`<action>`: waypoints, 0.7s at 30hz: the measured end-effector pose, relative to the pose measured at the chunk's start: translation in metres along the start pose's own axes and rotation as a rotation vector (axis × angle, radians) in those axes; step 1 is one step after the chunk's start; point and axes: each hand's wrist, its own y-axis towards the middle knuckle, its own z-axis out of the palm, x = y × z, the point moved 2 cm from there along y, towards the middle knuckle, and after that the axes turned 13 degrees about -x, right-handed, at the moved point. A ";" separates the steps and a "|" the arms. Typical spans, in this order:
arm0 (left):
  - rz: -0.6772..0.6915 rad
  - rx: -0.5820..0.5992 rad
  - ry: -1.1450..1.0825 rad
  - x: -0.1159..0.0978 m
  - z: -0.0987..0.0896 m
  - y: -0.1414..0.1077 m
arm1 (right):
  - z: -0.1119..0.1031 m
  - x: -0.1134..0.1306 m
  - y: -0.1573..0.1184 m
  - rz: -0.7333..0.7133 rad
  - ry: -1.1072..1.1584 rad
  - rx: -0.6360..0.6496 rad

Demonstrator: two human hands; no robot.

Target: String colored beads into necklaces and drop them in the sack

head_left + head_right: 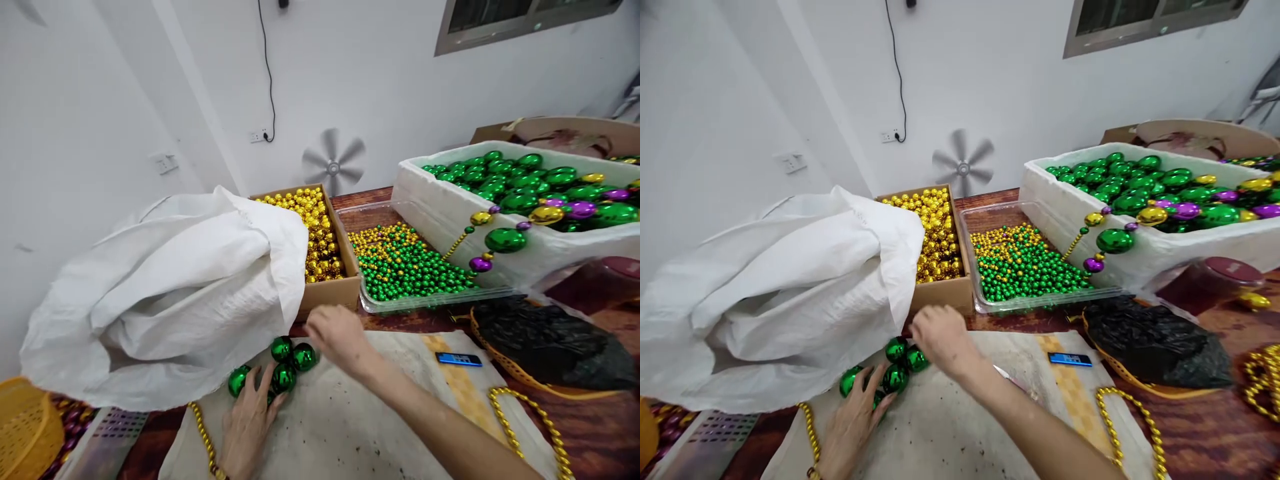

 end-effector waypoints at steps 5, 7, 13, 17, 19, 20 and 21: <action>-0.044 0.005 -0.032 0.000 -0.002 -0.005 | -0.031 -0.054 0.102 0.197 -0.175 0.125; -0.089 -0.005 -0.082 0.005 -0.003 -0.011 | -0.013 -0.067 0.136 0.222 -0.178 0.253; 0.013 -0.294 -0.390 0.002 -0.040 0.000 | 0.037 -0.086 0.172 0.214 -0.141 0.530; 0.182 -0.281 -0.728 -0.049 -0.076 0.072 | 0.043 -0.094 0.169 0.189 -0.127 0.605; 0.233 -0.312 -0.860 -0.078 -0.085 0.121 | 0.045 -0.096 0.168 0.185 -0.128 0.621; 0.243 -0.327 -0.889 -0.089 -0.086 0.145 | 0.046 -0.098 0.167 0.183 -0.128 0.620; 0.240 -0.340 -0.885 -0.098 -0.086 0.169 | 0.047 -0.099 0.167 0.179 -0.127 0.606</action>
